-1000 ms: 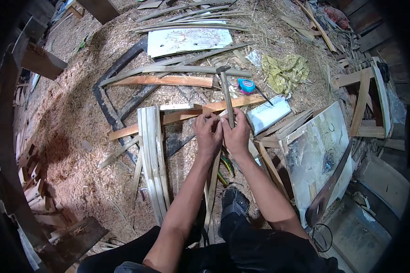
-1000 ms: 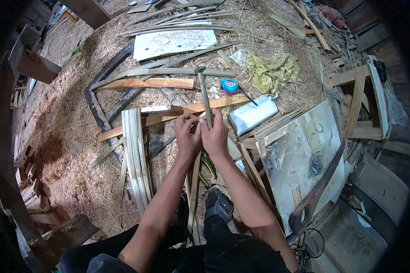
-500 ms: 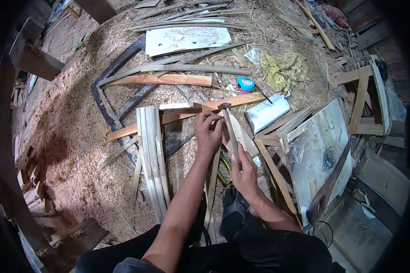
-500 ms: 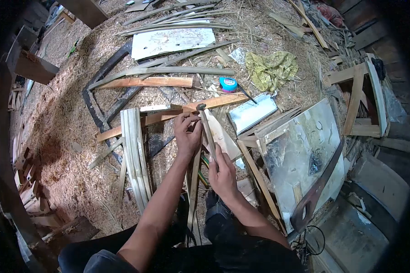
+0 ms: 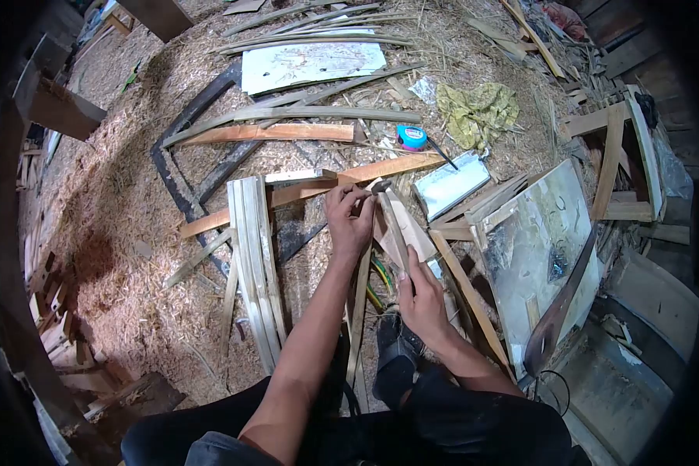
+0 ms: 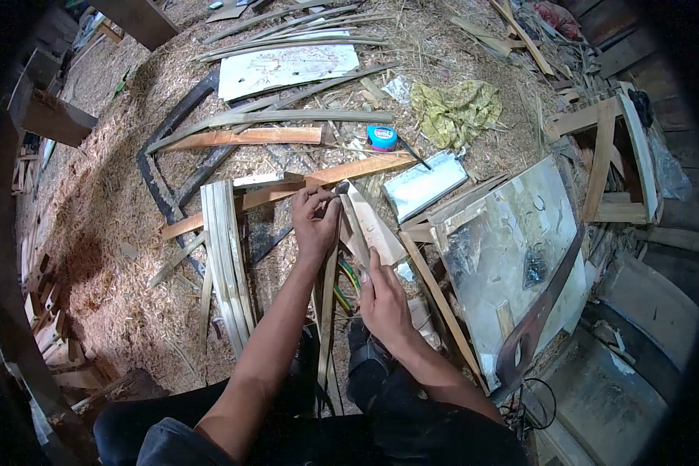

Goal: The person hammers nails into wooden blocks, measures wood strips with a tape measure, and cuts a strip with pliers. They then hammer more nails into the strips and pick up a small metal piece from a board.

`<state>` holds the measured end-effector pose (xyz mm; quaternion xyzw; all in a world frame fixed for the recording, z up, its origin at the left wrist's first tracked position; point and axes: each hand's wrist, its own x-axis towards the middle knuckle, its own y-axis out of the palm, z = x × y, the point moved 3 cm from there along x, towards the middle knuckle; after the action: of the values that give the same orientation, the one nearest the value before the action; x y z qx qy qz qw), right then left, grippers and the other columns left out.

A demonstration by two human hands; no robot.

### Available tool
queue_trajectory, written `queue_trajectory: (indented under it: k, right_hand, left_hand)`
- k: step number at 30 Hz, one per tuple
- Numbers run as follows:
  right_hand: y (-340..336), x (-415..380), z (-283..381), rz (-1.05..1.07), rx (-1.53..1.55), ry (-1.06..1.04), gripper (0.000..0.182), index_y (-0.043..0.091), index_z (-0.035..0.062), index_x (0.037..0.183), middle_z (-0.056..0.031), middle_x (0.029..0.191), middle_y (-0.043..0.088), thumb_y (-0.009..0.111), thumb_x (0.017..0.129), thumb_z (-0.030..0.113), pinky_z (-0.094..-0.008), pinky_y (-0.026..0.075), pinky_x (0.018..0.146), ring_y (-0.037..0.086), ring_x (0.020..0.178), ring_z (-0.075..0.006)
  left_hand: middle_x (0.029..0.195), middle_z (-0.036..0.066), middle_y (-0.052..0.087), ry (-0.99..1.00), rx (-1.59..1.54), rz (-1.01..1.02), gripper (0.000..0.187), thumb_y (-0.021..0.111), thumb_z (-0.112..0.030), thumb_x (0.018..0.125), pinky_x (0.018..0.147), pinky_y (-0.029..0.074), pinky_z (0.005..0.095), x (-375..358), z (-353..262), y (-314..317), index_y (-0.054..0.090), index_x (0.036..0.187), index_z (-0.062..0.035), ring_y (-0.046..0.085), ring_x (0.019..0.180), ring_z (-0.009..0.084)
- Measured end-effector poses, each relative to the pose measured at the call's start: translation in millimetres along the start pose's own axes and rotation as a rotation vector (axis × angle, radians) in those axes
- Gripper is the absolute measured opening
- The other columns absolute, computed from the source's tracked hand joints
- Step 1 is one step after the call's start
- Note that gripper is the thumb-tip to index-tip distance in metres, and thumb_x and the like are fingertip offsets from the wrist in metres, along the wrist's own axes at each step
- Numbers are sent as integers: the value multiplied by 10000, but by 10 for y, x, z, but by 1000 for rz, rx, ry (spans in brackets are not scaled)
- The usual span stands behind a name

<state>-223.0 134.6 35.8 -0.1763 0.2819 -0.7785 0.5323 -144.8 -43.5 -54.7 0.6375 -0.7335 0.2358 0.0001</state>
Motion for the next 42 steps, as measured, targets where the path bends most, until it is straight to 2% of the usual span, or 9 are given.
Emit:
queue_trajectory:
  k: [2, 12, 18, 26, 29, 32, 35, 38, 42]
  right_hand:
    - [-60, 26, 56, -54, 14, -60, 531, 390, -72, 1473, -255, 996, 573, 518, 973, 51, -482, 496, 750, 603, 866, -432]
    - [-81, 29, 44, -41, 31, -37, 516, 413, -49, 1469, -249, 984, 594, 531, 981, 71, -468, 496, 763, 612, 877, -429]
    - [-18, 32, -52, -33, 39, 20, 510, 421, -55, 1460, -266, 1010, 611, 530, 978, 71, -473, 492, 795, 618, 914, -438]
    - [-2, 1, -91, -53, 57, -7, 511, 417, -72, 1451, -283, 1059, 623, 530, 972, 63, -472, 496, 833, 623, 948, -450]
    - [-28, 9, -68, 8, 89, 89, 478, 438, -114, 1422, -343, 1242, 604, 512, 987, 71, -429, 494, 956, 625, 1136, -457]
    - [-19, 3, -82, 11, 86, 69, 479, 436, -113, 1424, -341, 1243, 605, 513, 989, 72, -430, 490, 962, 624, 1141, -456]
    - [4, -33, -105, -11, 60, 24, 517, 414, -70, 1457, -291, 1124, 629, 535, 972, 61, -460, 498, 872, 626, 1007, -443]
    - [-16, -22, -69, 17, 93, 101, 471, 448, -113, 1417, -339, 1267, 599, 515, 991, 75, -421, 483, 981, 618, 1174, -439]
    - [1, -25, -103, -21, 91, 74, 468, 455, -115, 1413, -342, 1260, 603, 518, 991, 79, -418, 484, 980, 625, 1166, -437]
  left_hand:
    - [959, 88, 630, -10, -5, 4, 126, 796, -76, 760, 918, 418, 417, 8, -3, 5, 710, 848, -51, 574, 974, 293]
    - [990, 108, 619, -2, 26, 43, 131, 750, -24, 789, 898, 464, 389, -5, -4, -2, 716, 915, -40, 582, 1007, 289]
    - [980, 94, 608, -24, 44, 36, 164, 762, -66, 790, 850, 460, 390, 0, -46, 2, 657, 916, -56, 584, 971, 290]
    - [979, 89, 602, 40, 52, 40, 177, 779, -97, 790, 884, 431, 397, -32, -23, 0, 647, 904, -64, 569, 974, 295]
    - [985, 90, 611, 86, 92, 33, 173, 780, -91, 787, 888, 430, 403, -28, -43, -12, 666, 914, -65, 572, 980, 297]
    - [982, 88, 629, 106, 87, 47, 166, 782, -82, 782, 888, 430, 408, -25, -36, -14, 690, 919, -66, 582, 970, 297]
    - [973, 83, 645, 145, 93, 44, 161, 787, -77, 776, 887, 430, 412, -15, -57, -25, 710, 917, -68, 593, 955, 293]
    - [973, 80, 652, 206, 131, 43, 169, 791, -75, 775, 885, 429, 415, -13, -86, -34, 724, 930, -72, 600, 956, 288]
    - [982, 79, 659, 246, 201, 85, 172, 783, -74, 786, 899, 429, 420, -31, -80, -39, 732, 950, -77, 607, 982, 288]
